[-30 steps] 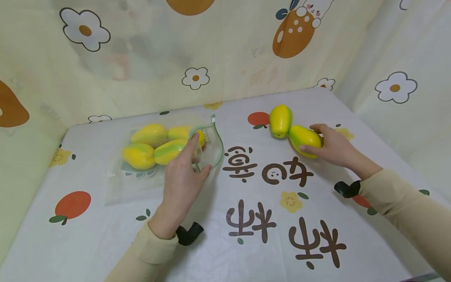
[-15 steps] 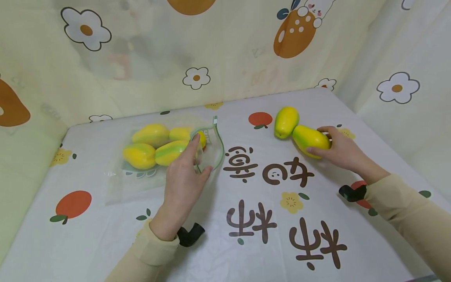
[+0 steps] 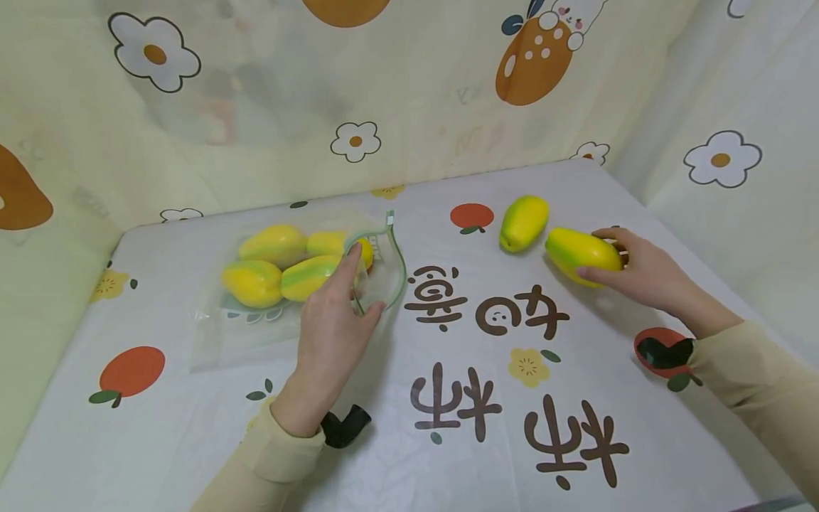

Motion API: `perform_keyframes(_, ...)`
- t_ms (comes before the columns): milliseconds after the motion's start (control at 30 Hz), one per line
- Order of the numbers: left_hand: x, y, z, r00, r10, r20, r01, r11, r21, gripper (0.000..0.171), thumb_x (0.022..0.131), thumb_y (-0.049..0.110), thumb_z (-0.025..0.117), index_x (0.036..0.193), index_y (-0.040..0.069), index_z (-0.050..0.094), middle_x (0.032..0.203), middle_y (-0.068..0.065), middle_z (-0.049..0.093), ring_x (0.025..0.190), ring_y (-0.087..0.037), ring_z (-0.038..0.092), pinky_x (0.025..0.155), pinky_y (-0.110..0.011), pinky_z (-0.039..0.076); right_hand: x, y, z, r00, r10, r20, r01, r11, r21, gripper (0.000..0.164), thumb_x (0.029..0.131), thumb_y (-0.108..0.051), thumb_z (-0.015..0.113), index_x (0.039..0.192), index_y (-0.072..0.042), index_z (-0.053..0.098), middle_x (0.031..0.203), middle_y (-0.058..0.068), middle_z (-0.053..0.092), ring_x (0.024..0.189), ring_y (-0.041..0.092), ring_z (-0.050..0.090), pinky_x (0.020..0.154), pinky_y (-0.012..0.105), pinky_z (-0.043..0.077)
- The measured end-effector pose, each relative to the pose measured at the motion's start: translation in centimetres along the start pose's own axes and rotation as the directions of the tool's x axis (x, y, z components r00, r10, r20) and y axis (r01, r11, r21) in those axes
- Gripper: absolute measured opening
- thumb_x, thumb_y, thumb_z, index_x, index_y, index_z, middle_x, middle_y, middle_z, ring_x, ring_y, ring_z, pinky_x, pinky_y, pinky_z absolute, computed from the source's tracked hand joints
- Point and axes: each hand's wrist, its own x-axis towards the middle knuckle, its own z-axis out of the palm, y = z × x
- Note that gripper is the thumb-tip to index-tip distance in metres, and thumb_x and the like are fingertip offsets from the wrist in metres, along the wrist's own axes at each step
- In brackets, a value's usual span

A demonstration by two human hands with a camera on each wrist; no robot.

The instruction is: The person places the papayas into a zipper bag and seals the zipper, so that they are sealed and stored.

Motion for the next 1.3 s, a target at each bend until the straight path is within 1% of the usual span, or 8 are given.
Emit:
perform_keyframes(133,0.0,0.0,0.0,1.0,-0.002,0.001,0.002,1.0,0.003,0.079,0.08,0.003,0.084,0.151,0.005,0.049,0.122,-0.017,0.073,0.08,-0.027,0.067,0.075,-0.043,0.059,-0.3,0.3,-0.6,1.0,-0.024,-0.006,0.024,1.0,0.013,0.087,0.096,-0.047,0.068,0.157,0.001,0.029,0.144,0.035,0.045,0.121,0.054,0.05,0.086,0.053,0.055)
perform_keyframes(300,0.0,-0.1,0.1,1.0,0.004,-0.005,-0.004,1.0,0.004,0.079,0.08,0.002,0.085,0.15,0.005,0.049,0.13,-0.017,0.07,0.079,-0.027,0.067,0.075,-0.042,0.059,-0.6,0.4,-1.4,0.996,-0.081,-0.023,0.083,0.994,0.071,0.078,0.096,-0.038,0.071,0.156,-0.005,0.035,0.142,0.027,0.049,0.116,0.048,0.056,0.073,0.02,0.049)
perform_keyframes(400,0.0,-0.2,0.2,1.0,0.006,-0.008,-0.006,1.0,0.005,0.079,0.079,0.002,0.085,0.15,0.005,0.05,0.132,-0.017,0.069,0.079,-0.026,0.068,0.074,-0.042,0.059,-0.7,0.0,-1.8,0.99,-0.134,-0.033,0.137,0.984,0.113,0.071,0.095,-0.03,0.073,0.154,-0.008,0.04,0.141,0.022,0.051,0.108,0.026,0.062,0.071,0.01,0.046)
perform_keyframes(533,0.1,-0.1,0.1,1.0,0.002,-0.007,-0.002,1.0,0.008,0.08,0.079,0.003,0.086,0.15,0.005,0.05,0.134,-0.016,0.068,0.08,-0.027,0.068,0.075,-0.041,0.059,-0.6,-0.8,-2.0,0.983,-0.178,-0.04,0.182,0.972,0.151,0.065,0.095,-0.023,0.073,0.15,-0.006,0.042,0.139,0.019,0.054,0.093,-0.003,0.058,0.074,0.007,0.048)
perform_keyframes(600,0.1,-0.1,0.1,1.0,-0.001,-0.003,0.001,1.0,0.007,0.08,0.079,0.003,0.086,0.15,0.005,0.049,0.132,-0.016,0.069,0.08,-0.027,0.068,0.075,-0.042,0.059,-0.5,-1.4,-1.9,0.98,-0.197,-0.039,0.201,0.964,0.173,0.063,0.096,-0.021,0.073,0.148,-0.004,0.042,0.138,0.018,0.054,0.091,-0.007,0.057,0.075,0.007,0.049)
perform_keyframes(800,0.1,-0.1,0.1,1.0,-0.009,0.007,0.009,1.0,0.009,0.08,0.08,0.004,0.086,0.151,0.005,0.049,0.139,-0.015,0.065,0.082,-0.028,0.069,0.079,-0.043,0.06,0.3,-3.9,-1.2,0.962,-0.272,-0.038,0.273,0.934,0.23,0.057,0.096,-0.014,0.071,0.147,-0.005,0.047,0.135,0.016,0.056,0.092,0.0,0.061,0.076,0.009,0.052)
perform_keyframes(1033,0.1,-0.3,0.0,1.0,0.003,0.0,-0.003,1.0,0.025,0.079,0.08,0.004,0.086,0.15,0.004,0.05,0.137,-0.016,0.067,0.079,-0.027,0.067,0.078,-0.043,0.06,2.6,-8.4,1.4,0.934,-0.355,0.041,0.324,0.889,0.324,0.054,0.097,-0.016,0.07,0.147,-0.008,0.049,0.132,0.015,0.058,0.103,0.022,0.065,0.08,0.015,0.054)
perform_keyframes(1300,0.1,-0.2,0.0,1.0,0.024,-0.007,-0.023,0.999,0.034,0.079,0.08,0.005,0.086,0.15,0.004,0.05,0.108,-0.015,0.074,0.073,-0.024,0.063,0.07,-0.04,0.057,4.8,-13.9,5.6,0.848,-0.512,0.135,0.445,0.828,0.341,0.058,0.097,-0.023,0.071,0.147,-0.007,0.049,0.145,0.014,0.055,0.121,0.031,0.06,0.101,0.043,0.054)
